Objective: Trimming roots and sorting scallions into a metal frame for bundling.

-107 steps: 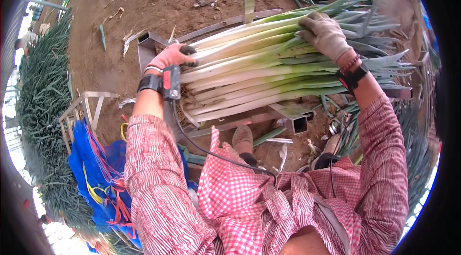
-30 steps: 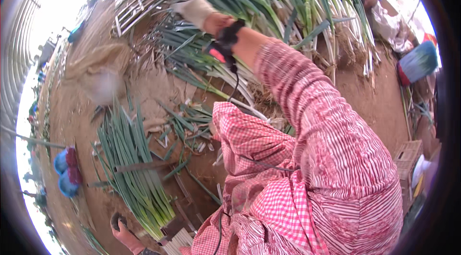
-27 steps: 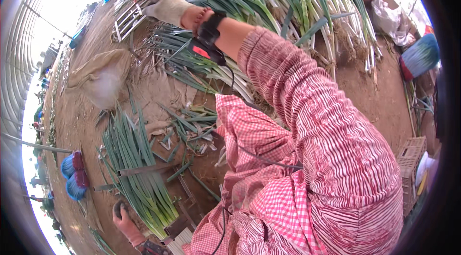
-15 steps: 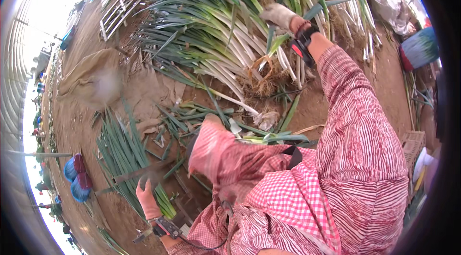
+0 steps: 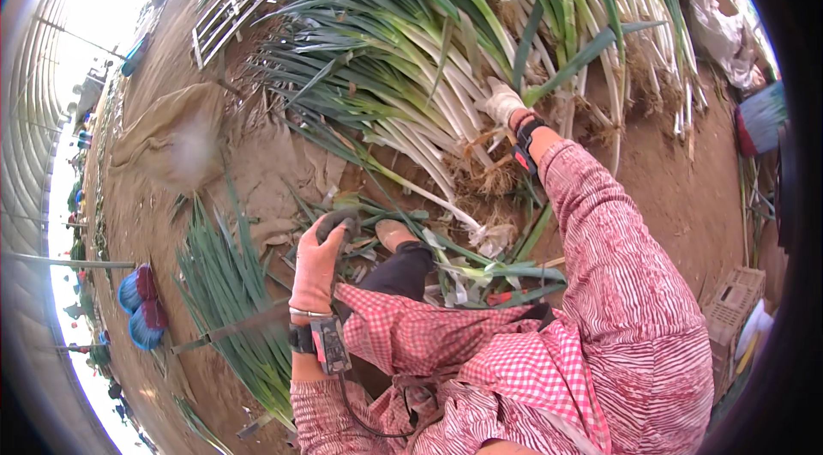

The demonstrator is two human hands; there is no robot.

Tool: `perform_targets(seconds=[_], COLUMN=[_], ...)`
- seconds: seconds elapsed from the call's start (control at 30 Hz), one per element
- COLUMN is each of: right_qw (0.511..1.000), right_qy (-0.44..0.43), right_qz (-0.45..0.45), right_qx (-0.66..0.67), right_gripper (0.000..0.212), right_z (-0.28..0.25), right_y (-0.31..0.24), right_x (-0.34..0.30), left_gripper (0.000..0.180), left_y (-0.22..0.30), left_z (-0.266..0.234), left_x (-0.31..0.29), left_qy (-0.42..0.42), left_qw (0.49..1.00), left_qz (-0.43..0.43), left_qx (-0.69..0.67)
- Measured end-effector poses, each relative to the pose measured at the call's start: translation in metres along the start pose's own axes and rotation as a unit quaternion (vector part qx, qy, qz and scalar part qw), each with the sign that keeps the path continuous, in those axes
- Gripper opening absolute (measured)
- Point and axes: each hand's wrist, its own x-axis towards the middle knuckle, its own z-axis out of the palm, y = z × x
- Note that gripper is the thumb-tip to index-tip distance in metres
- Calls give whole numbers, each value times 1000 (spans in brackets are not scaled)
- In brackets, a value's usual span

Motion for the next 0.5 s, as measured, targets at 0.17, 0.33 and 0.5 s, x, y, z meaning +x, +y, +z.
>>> perform_targets(seconds=[0.17,0.33,0.5], right_qw=[990,988,995], right_qy=[53,63,67], right_qz=[104,98,70], right_qx=[-84,-97,19], right_gripper=[89,82,78], right_z=[17,25,50], right_y=[-68,-76,-96], right_x=[-16,-11,7], left_gripper=[26,22,26], left_y=[-84,-148,-217], left_z=[-76,-59,-35], left_x=[30,79,112], left_qy=[1,-42,-95], left_qw=[996,971,964], left_qz=[-73,-173,-191], left_qx=[-54,-158,-162])
